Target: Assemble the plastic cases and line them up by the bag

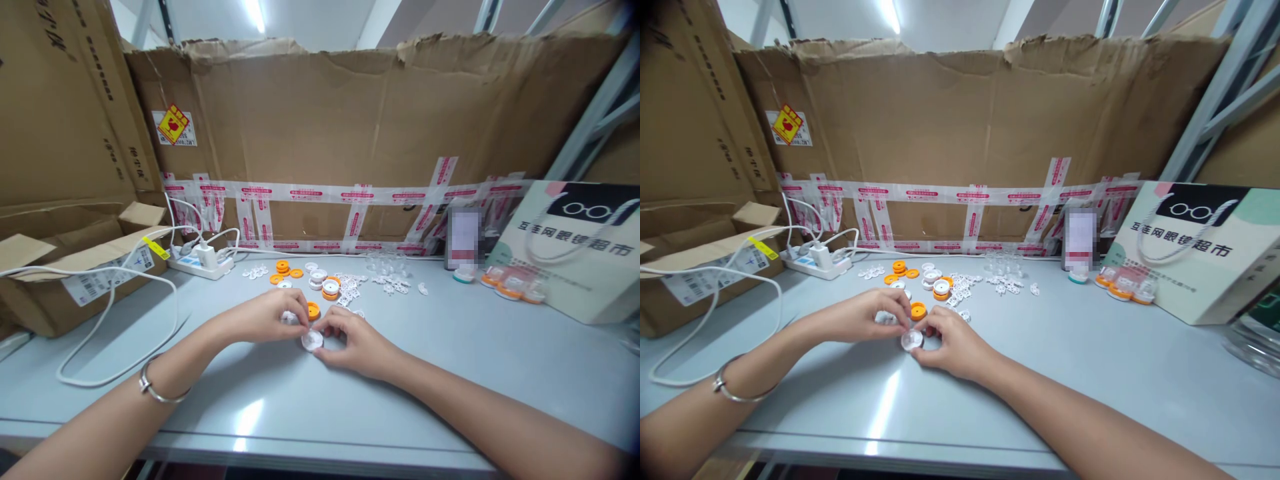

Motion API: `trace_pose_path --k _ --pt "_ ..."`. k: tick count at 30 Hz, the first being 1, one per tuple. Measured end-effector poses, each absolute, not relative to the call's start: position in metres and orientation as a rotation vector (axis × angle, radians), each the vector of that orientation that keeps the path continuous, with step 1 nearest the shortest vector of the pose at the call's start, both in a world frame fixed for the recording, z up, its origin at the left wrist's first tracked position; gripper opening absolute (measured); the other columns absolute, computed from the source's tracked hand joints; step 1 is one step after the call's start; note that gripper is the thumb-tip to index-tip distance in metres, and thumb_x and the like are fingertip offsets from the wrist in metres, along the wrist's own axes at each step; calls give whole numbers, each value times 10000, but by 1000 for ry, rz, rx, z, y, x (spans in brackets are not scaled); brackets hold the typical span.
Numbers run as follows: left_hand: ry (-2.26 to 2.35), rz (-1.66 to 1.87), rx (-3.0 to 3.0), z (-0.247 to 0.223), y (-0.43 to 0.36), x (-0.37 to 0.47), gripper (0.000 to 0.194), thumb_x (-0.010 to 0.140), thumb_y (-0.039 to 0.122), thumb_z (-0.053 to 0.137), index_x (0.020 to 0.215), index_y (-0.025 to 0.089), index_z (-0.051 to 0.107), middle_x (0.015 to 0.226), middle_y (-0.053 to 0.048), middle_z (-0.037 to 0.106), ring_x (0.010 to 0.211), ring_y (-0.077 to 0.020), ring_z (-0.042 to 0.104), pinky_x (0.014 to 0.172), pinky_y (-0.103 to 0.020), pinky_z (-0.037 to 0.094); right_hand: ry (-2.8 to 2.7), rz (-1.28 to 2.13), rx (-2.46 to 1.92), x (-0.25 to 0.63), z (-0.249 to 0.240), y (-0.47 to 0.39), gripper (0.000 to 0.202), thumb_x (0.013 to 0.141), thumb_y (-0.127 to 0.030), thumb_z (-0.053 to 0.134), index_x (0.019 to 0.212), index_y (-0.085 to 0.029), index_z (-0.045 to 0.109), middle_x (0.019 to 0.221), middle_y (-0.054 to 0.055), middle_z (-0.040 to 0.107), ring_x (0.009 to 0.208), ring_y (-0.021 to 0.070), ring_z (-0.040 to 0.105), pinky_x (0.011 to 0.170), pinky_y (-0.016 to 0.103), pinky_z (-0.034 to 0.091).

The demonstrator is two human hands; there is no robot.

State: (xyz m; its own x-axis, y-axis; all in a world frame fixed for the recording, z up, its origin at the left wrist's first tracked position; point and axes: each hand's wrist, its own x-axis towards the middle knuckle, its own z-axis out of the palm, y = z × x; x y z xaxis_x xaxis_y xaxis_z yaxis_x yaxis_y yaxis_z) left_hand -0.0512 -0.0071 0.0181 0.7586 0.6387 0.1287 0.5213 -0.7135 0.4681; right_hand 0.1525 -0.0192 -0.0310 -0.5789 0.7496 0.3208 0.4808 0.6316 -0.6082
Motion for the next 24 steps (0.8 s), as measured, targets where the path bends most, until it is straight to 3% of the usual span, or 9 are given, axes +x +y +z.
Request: trace_pose_path --k 4,11,17,24 --pt "1035 608 2598 7 6 -50 111 800 237 574 875 171 622 917 -44 631 888 -180 560 799 -285 416 -2291 640 -980 153 -29 -20 204 676 -228 646 875 -185 664 773 14 526 739 142 518 679 257 424" --pt "1043 604 2489 -14 19 -39 58 785 209 578 789 152 588 852 -46 633 814 -168 557 740 -275 420 -2296 620 -987 153 -31 -21 227 672 -228 640 896 -199 667 785 13 515 737 143 516 674 256 424" --pt "937 587 1905 -3 16 -44 279 795 408 569 841 137 522 663 28 517 522 -66 427 477 -179 346 -2296 609 -954 153 -32 -20 226 668 -199 628 893 -199 652 768 6 516 730 141 513 680 255 421" --pt "828 525 1812 5 13 -55 295 792 428 581 841 147 504 706 20 519 575 -67 427 515 -183 329 -2281 629 -1012 155 -31 -19 275 647 -283 691 892 -192 608 763 -9 510 718 140 494 659 252 399"
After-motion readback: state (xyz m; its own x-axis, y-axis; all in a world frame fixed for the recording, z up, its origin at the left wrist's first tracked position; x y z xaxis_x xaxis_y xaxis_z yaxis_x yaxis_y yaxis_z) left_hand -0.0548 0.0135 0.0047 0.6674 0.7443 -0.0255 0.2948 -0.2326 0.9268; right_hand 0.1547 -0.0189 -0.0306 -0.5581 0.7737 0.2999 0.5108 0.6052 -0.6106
